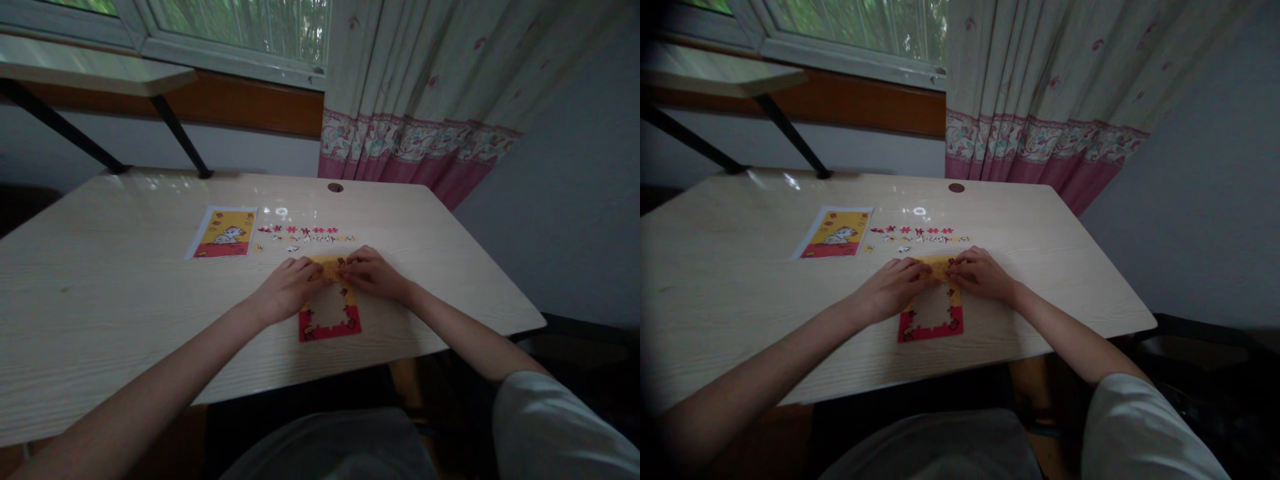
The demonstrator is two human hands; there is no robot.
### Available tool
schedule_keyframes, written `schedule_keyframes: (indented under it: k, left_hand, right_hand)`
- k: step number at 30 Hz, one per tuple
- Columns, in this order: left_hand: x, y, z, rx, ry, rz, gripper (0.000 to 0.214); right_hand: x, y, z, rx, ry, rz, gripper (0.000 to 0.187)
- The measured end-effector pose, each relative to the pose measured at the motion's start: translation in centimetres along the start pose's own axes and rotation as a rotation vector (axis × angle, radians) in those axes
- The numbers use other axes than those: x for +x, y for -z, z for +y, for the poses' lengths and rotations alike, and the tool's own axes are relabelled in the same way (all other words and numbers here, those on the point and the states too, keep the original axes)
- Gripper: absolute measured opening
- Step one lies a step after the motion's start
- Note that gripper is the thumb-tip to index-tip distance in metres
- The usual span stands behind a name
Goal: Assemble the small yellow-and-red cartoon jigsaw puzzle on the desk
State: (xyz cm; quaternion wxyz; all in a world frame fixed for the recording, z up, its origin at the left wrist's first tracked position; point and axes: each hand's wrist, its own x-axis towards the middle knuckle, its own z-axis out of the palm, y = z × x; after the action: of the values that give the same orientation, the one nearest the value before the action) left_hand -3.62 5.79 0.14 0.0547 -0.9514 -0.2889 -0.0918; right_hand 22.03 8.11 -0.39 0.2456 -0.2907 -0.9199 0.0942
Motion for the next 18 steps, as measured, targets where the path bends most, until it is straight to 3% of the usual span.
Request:
schedule_keyframes:
  k: [8,13,18]
  left_hand:
    - [0.0,0.0,0.2,0.067,-0.028,0.002,0.036]
    - [0.2,0.4,0.7,0.108,-0.047,-0.005,0.028]
    - [-0.4,0.9,-0.2,0.036,-0.074,0.003,0.028]
  right_hand:
    - [0.2,0.4,-0.8,-0.093,0.060,-0.085,0.024]
    - [0.2,0.4,-1.2,-0.178,0.114,-0.077,0.024]
    - [0.1,0.2,-1.1,-0.211,0.132,-0.073,0.026]
